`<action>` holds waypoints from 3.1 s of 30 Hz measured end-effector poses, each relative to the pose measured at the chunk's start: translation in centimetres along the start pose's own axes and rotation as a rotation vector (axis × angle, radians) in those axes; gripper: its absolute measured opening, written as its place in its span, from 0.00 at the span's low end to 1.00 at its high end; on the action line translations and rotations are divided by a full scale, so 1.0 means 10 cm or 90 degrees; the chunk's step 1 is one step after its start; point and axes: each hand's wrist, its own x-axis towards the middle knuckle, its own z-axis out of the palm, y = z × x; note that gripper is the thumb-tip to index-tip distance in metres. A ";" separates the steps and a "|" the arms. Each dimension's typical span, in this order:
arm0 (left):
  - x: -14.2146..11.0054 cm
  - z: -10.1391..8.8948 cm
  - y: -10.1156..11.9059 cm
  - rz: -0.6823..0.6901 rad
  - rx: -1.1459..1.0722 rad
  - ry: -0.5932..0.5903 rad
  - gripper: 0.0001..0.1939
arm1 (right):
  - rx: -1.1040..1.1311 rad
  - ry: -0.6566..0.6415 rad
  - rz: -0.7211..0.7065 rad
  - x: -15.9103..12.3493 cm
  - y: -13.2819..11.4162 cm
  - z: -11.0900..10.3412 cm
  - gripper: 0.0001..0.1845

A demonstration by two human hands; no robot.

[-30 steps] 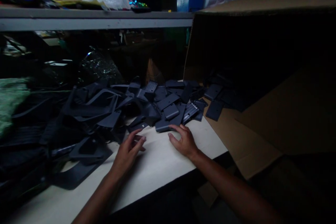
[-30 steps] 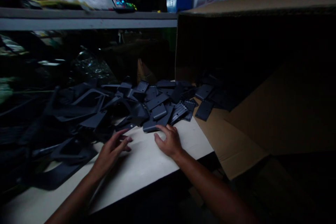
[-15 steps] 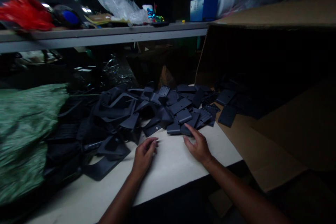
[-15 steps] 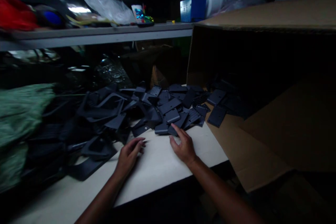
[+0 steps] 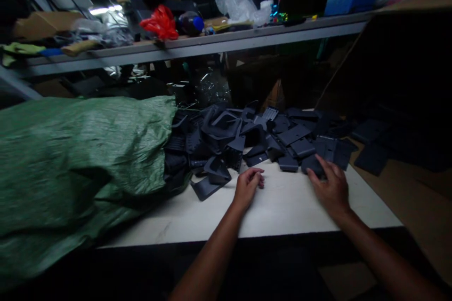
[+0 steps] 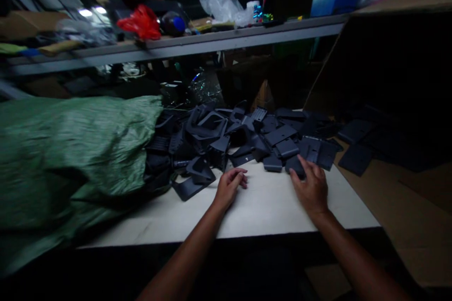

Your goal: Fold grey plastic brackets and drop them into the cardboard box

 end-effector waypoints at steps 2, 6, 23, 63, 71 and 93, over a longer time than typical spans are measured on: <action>-0.03 -0.03 0.00 0.002 -0.017 -0.008 0.16 | -0.041 0.012 -0.002 0.00 0.00 -0.04 0.32; -0.15 -0.09 0.00 0.006 -0.027 -0.028 0.14 | -0.051 0.045 0.021 -0.01 -0.16 -0.17 0.36; -0.33 -0.15 0.15 0.006 0.030 -0.053 0.14 | 0.290 -0.323 -0.010 1.10 -0.99 0.58 0.15; -0.88 -0.31 0.94 0.257 0.384 -0.244 0.24 | 0.829 -0.543 0.612 0.47 -1.83 -0.65 0.16; -1.18 -0.57 0.79 -0.153 0.065 -0.087 0.18 | 0.318 -0.349 0.098 0.76 -1.17 -0.21 0.28; -1.65 -0.82 1.05 -0.203 -0.677 -0.125 0.25 | 0.021 -0.252 -0.004 2.06 0.08 0.22 0.32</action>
